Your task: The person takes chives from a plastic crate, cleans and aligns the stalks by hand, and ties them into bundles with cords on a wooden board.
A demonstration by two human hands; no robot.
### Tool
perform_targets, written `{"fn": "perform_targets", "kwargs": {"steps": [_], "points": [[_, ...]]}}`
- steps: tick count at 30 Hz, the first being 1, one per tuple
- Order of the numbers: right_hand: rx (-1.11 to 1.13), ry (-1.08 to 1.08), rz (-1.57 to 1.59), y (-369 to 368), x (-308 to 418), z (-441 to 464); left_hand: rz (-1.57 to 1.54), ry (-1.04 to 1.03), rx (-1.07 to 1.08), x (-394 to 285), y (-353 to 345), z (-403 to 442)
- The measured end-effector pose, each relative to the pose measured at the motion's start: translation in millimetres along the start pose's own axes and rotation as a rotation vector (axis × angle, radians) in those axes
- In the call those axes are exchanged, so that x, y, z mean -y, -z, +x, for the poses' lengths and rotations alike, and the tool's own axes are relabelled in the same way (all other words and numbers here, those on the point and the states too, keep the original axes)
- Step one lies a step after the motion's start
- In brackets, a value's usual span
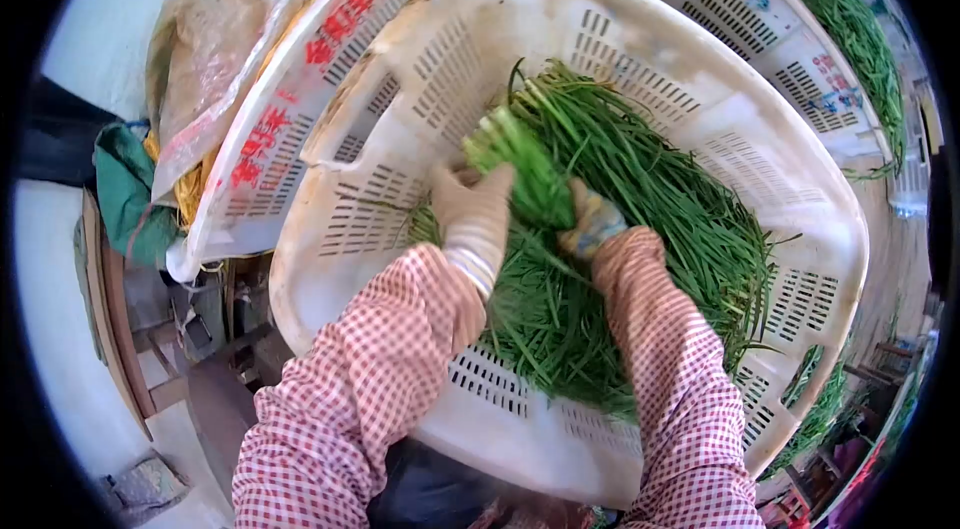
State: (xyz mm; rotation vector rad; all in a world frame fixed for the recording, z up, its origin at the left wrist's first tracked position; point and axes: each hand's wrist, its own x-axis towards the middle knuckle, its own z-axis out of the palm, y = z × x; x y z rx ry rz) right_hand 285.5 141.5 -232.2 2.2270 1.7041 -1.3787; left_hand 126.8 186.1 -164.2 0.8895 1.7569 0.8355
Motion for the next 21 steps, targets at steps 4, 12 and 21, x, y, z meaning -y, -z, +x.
{"fn": "perform_targets", "kwargs": {"steps": [4,12,21], "points": [[0.119,-0.006,-0.231,-43,18,12,-0.018,-0.086,0.353,16,-51,0],[-0.317,0.150,-0.275,61,14,-32,0.074,0.139,0.234,71,-74,46],[-0.311,-0.114,-0.467,13,-7,29,-0.266,0.282,0.195,64,-70,40]]}}
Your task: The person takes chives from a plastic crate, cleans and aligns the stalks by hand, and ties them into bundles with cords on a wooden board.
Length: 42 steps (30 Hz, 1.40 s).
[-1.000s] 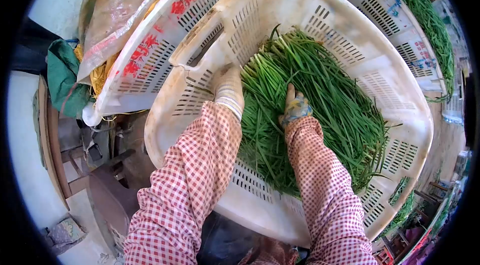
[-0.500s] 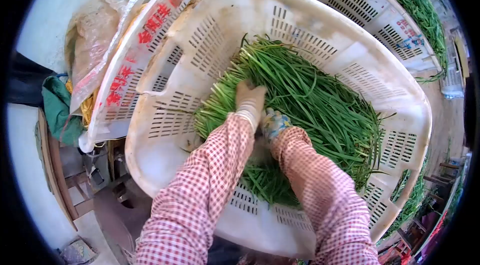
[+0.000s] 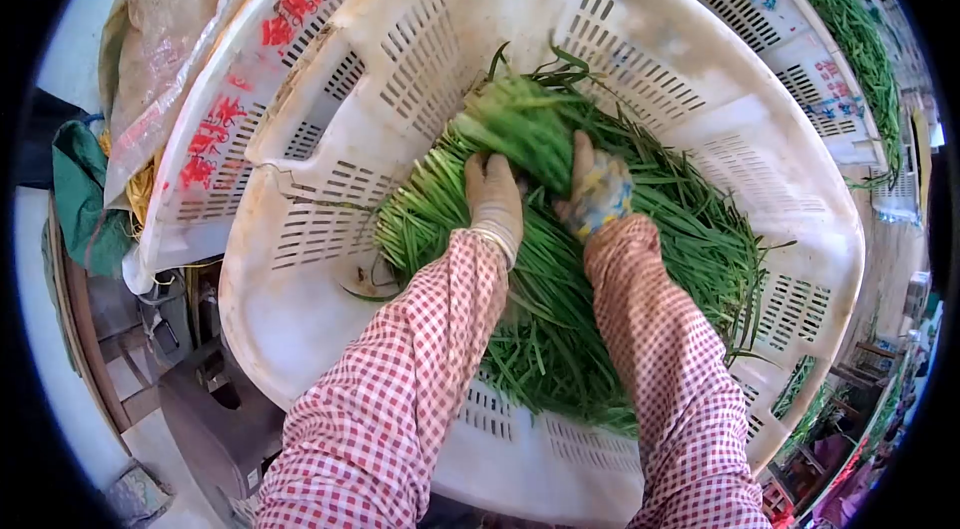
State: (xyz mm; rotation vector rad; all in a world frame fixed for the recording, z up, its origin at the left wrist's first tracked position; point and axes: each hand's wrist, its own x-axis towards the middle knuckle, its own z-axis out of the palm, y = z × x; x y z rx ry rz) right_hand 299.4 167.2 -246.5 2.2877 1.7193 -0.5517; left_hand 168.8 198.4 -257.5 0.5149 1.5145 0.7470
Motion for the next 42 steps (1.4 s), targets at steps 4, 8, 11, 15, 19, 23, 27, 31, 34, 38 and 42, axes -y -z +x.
{"fn": "perform_targets", "kwargs": {"steps": [4,8,11,15,19,23,27,31,34,38,42], "points": [[-0.340,0.219,0.072,-21,-4,-7,-0.334,0.067,-0.112,18,0,26],[0.056,0.077,0.414,11,-34,20,-0.471,0.073,-0.028,-7,-2,10],[-0.014,0.074,0.558,-18,-71,29,-0.575,0.167,-0.019,-5,-1,16],[-0.187,0.243,0.740,-30,-77,16,-0.764,0.062,0.001,-10,-2,23],[-0.185,0.318,0.358,-2,-27,-35,-0.955,0.109,0.363,0,6,48],[-0.019,0.310,-0.009,0,-9,-48,-0.908,0.344,0.534,-31,30,32],[0.010,0.311,-0.095,83,-7,-76,-0.881,0.213,0.745,-28,25,37],[-0.302,0.466,0.161,151,-4,-83,-0.963,0.231,0.876,-12,18,55],[-0.342,0.621,0.040,149,27,-58,-0.891,0.191,0.823,-38,2,13],[-0.203,0.681,0.247,122,38,-33,-0.839,0.149,0.808,-45,-13,1],[-0.270,0.615,0.937,100,-3,-26,-0.736,0.027,0.787,-35,-43,-11]]}}
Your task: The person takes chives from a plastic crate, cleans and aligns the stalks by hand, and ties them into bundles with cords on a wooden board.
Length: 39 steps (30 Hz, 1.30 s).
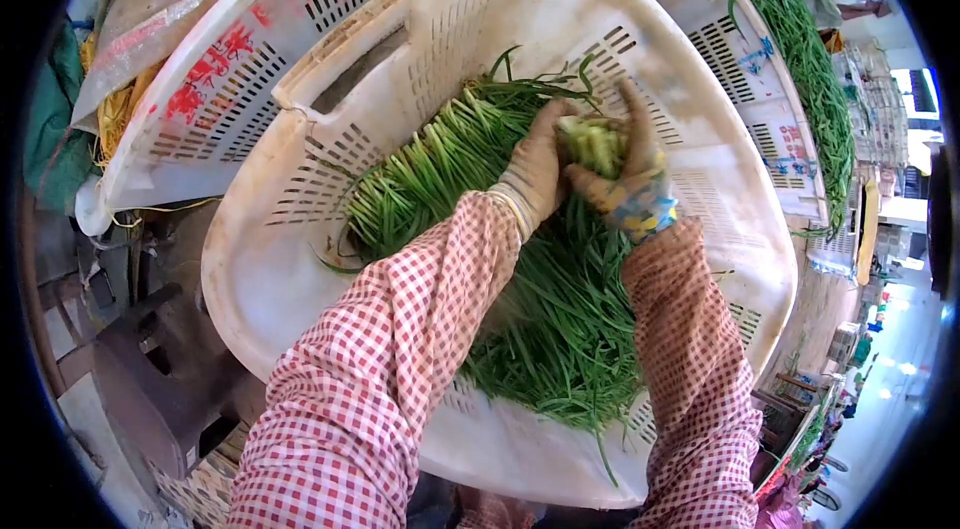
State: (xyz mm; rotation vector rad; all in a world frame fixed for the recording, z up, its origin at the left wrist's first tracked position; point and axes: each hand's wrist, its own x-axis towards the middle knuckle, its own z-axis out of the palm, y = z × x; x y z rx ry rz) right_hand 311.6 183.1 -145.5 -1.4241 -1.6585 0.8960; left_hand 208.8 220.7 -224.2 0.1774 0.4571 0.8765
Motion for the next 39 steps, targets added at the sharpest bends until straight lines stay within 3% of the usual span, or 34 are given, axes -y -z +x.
{"fn": "perform_targets", "kwargs": {"steps": [2,3,4,6,9,10,11,12,13,15,16,17,18,20,23,26,30,31,35,37,39], "points": [[-0.150,-0.094,0.128,14,-5,-6,-0.028,0.006,0.016,14,-10,-5],[-0.154,-0.094,0.125,18,-5,-10,0.173,0.047,0.066,13,-8,-11],[-0.114,-0.216,0.153,22,-2,-15,0.175,0.048,0.069,18,-8,-16],[-0.077,-0.336,0.185,28,2,-19,0.520,0.040,-0.015,28,-5,-24],[0.151,0.007,-0.507,37,22,-26,0.464,0.171,0.108,34,-1,-18],[0.144,0.005,-0.505,36,27,-28,0.432,0.232,0.166,36,-1,-17],[0.208,-0.092,-0.344,35,30,-30,0.185,0.368,0.094,39,-3,-17],[0.269,-0.187,-0.181,36,31,-33,0.192,0.373,0.096,51,10,-12],[0.218,-0.070,-0.125,30,6,-41,0.493,0.074,0.245,68,35,-1],[0.125,-0.118,-0.121,25,9,-49,0.695,0.074,0.071,60,23,-4],[0.071,-0.132,-0.102,22,3,-54,0.981,0.014,0.007,53,20,-4],[0.015,-0.192,-0.069,19,6,-58,1.339,-0.041,-0.020,43,23,-3],[-0.042,-0.255,-0.040,17,11,-59,2.012,-0.161,0.081,20,20,-10],[-0.043,-0.211,-0.112,20,5,-62,2.286,-0.073,0.189,4,32,-39],[-0.222,-0.237,0.241,39,18,-70,2.539,0.141,0.246,11,30,-46],[-0.406,-0.135,0.408,82,47,-95,2.612,0.039,0.255,17,45,-50],[-0.625,0.111,0.205,157,132,-154,2.595,0.256,0.338,9,21,-53],[-0.725,0.118,0.144,175,154,-173,2.636,0.426,0.361,4,-4,-58],[-0.982,0.190,0.098,209,238,-242,2.689,0.237,0.257,-11,-68,-97],[-1.077,0.131,0.019,215,250,-268,2.318,0.095,0.168,-17,-97,-125],[-1.108,0.213,-0.011,206,276,-292,1.643,0.345,0.373,-13,-138,-166]]}}
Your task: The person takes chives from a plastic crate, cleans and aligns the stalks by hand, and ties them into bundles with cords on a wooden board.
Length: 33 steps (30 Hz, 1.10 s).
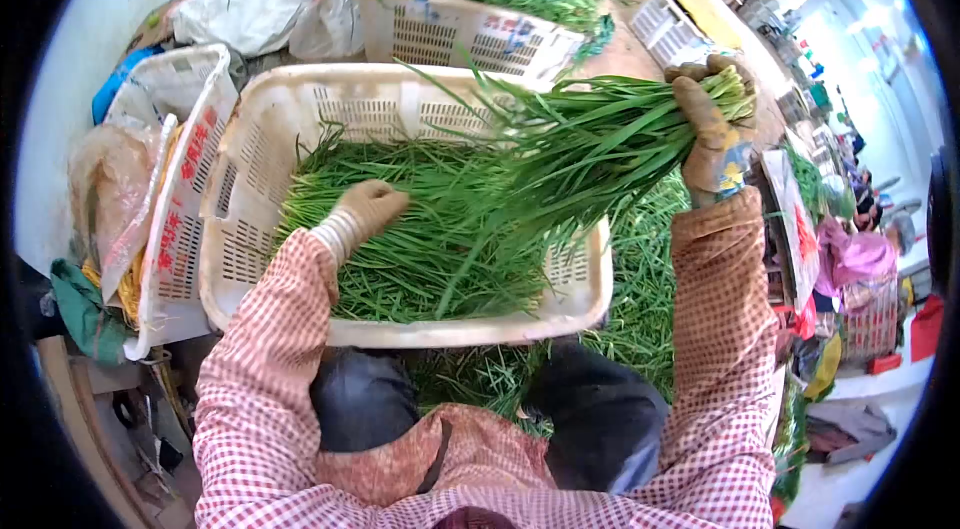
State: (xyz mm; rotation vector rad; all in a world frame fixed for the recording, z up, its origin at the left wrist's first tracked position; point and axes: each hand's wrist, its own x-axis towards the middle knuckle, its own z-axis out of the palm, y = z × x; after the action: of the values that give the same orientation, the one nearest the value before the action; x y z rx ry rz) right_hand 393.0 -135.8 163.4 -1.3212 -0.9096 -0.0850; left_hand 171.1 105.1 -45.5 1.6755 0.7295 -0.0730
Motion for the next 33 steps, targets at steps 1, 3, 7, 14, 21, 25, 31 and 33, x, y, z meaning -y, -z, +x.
{"fn": "perform_targets", "kwargs": {"steps": [1,3,7,14,21,25,31,33], "points": [[-0.008,0.049,-0.045,5,14,-8,-0.176,-0.022,0.169,-27,-14,-36],[-0.021,0.076,-0.031,7,46,-34,-0.632,-0.010,0.629,-72,-50,-107],[0.146,0.221,-0.265,-4,97,-100,-1.070,-0.007,1.156,-104,-136,-163],[0.817,0.711,-0.646,-8,137,-225,-1.346,0.145,1.214,-99,-178,-207],[1.036,0.568,-0.537,5,171,-261,-1.480,-0.170,1.130,-81,-209,-199],[0.550,0.351,-0.480,81,187,-247,-1.292,-0.105,0.944,-97,-220,-195],[-0.038,-0.711,-0.090,225,119,-274,-0.469,-0.226,0.846,-148,-286,-196],[-0.096,-0.326,0.033,234,117,-264,-0.256,-0.549,1.031,-154,-339,-168]]}}
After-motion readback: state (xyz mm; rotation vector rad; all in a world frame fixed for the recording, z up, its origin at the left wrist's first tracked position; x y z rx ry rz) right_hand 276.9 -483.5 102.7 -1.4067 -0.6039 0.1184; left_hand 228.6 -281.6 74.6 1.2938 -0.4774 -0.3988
